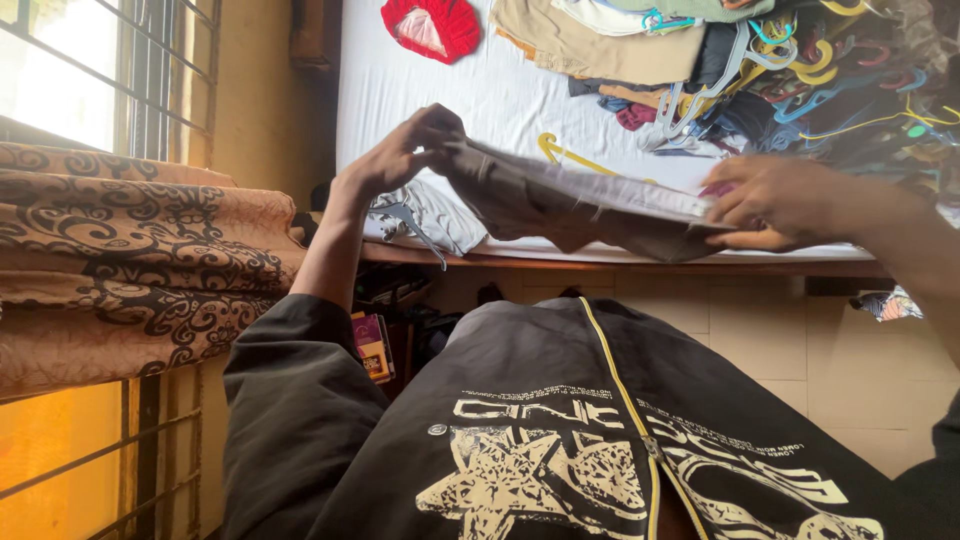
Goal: The person picks up a pair of beige shorts from a bed, unfolds them, and places them onto a yellow plastic hanger. They adjust the garment on the hanger and then place the hanger with the shorts back onto the bed among other clothes.
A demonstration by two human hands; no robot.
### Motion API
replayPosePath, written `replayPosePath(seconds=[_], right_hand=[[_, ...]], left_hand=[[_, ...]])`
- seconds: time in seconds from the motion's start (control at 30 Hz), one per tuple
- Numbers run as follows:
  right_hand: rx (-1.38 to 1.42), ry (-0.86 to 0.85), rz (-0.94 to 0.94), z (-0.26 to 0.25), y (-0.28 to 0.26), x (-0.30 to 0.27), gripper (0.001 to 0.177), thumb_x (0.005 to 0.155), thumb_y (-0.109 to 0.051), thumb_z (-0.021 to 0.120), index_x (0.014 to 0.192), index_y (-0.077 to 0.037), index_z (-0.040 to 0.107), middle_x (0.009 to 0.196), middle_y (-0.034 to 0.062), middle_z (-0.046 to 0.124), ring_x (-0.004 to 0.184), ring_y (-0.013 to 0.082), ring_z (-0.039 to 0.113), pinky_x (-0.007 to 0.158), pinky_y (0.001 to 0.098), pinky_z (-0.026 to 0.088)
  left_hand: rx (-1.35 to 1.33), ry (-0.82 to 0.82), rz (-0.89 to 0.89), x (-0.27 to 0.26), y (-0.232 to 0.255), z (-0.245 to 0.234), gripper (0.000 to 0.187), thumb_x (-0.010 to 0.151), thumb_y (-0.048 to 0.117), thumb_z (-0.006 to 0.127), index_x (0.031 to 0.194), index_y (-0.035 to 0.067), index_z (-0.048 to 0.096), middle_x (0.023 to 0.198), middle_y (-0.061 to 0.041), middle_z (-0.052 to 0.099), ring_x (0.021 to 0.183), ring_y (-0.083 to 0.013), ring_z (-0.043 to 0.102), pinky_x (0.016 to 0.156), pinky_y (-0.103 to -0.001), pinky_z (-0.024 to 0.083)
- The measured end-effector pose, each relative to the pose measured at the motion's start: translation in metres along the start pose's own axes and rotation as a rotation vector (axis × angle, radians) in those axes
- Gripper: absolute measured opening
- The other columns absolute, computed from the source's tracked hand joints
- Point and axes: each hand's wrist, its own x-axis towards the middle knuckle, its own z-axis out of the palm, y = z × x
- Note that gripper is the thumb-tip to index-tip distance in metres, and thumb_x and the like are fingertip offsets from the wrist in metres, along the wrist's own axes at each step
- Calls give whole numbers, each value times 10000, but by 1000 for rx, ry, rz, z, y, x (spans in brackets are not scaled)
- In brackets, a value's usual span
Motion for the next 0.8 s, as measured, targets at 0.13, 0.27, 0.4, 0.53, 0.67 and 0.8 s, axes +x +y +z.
replayPosePath(seconds=[0.13,0.27,0.4,0.53,0.67,0.8], right_hand=[[-108,-115,240,14,7,-9,286,804,-437,754,867,-161,793,980,84,716,1043,265,656,857,389,576],[-124,151,181,29,29,-17,209,804,-341,759,844,-136,777,922,17,730,1052,274,671,835,414,577],[-128,164,330,36,32,-22,210,861,-299,726,925,-103,765,986,24,729,951,231,698,781,369,577],[-149,219,398,24,21,-19,206,880,-298,748,929,-99,777,967,29,742,927,243,704,802,363,576],[-70,395,294,7,8,-19,221,852,-244,802,977,-68,752,1054,45,752,991,232,719,864,344,586],[38,521,356,-5,-2,-19,187,879,-158,841,1020,-65,762,1128,46,754,1004,203,735,881,302,592]], left_hand=[[309,44,247,5,-22,11,114,986,150,801,1024,43,803,1222,-135,639,1143,-300,614,944,-421,561],[309,126,198,3,-31,34,208,861,198,874,988,58,789,1089,-95,670,1024,-260,658,868,-386,573],[436,180,108,7,-38,44,200,828,157,863,1010,91,812,1075,-81,683,988,-257,668,835,-373,557],[519,361,148,19,-53,55,144,818,100,853,957,73,824,1107,-81,698,1014,-284,667,831,-372,558],[283,482,1,33,-73,56,197,812,116,844,954,-4,779,1111,-106,691,939,-239,714,828,-348,572],[9,480,-63,40,-94,58,263,838,166,829,944,-57,739,1237,-138,617,814,-193,711,720,-354,595]])
